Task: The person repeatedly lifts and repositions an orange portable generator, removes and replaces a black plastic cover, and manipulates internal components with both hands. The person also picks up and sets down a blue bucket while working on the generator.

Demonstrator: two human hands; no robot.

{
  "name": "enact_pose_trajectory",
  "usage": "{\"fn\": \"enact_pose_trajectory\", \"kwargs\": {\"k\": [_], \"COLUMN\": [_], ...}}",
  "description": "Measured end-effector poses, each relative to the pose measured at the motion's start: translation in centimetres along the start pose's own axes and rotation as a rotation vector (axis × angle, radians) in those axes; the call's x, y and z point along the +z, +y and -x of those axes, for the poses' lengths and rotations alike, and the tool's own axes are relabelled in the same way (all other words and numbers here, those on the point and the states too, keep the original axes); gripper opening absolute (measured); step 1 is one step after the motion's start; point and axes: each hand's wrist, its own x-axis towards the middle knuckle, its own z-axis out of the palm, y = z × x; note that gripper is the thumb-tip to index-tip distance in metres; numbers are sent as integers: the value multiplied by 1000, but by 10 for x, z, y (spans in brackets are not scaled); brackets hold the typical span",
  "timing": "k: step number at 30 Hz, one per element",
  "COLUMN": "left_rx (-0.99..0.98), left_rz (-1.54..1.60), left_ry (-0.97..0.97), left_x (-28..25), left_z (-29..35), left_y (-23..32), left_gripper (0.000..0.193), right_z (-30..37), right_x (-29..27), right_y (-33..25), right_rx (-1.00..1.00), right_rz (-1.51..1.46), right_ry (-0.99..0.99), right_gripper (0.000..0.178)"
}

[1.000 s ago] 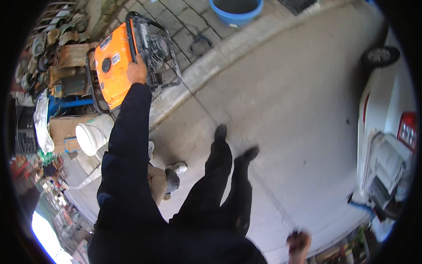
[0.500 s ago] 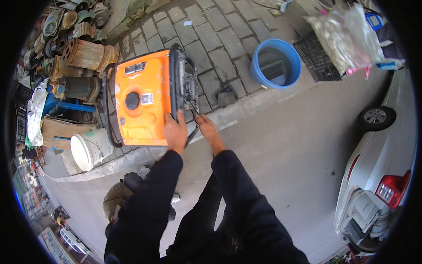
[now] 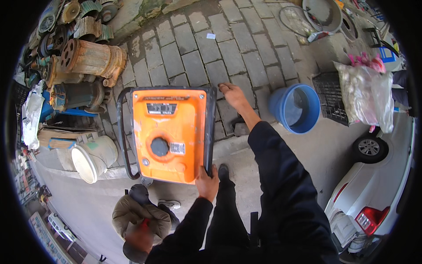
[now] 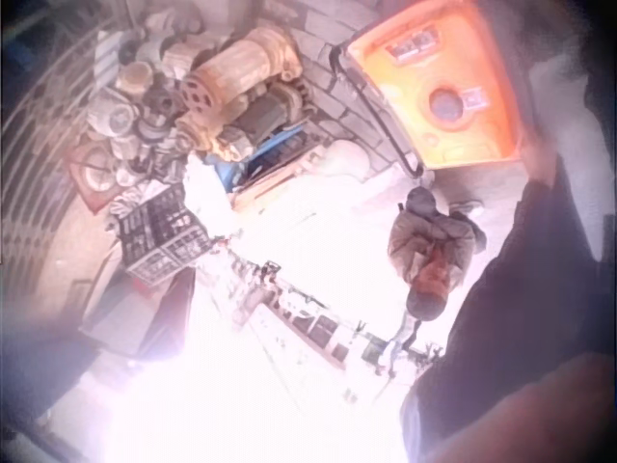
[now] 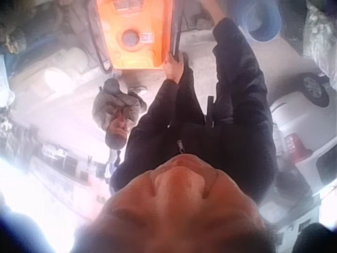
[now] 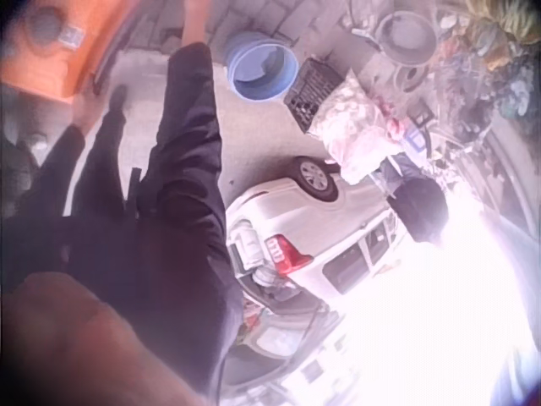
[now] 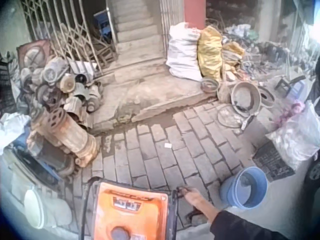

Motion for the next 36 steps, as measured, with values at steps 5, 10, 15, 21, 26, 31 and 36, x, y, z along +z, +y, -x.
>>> {"fn": "enact_pose_trajectory", "kwargs": {"k": [5,10,15,21,26,31,36], "left_rx": [-91,-115,-241,-282,-209,-111,-149], "left_rz": [-99,-138,-200,-226,-334,-359,-342], "left_ry": [38,52,50,91,83,120,116], "left_x": [2,4,7,9,6,5,3], "left_z": [9,27,49,61,55,45,31], "left_y": [-5,-31,-51,-51,-45,-35,-15], "left_gripper": [23,15,14,16,19,21,21], "right_z": [-67,-104,-96,-80,-85,-91,-104], "right_x": [17,35,52,39,34,34,31], "right_y": [-2,15,14,5,-6,-6,-2], "right_rx": [133,-117,-163,-218,-332,-289,-257], "right_rz": [161,449,322,157,168,102,115], "right_ry": [-384,-627,-589,-599,-683,-710,-710], "right_gripper": [41,38,37,41,43,43,45]}}
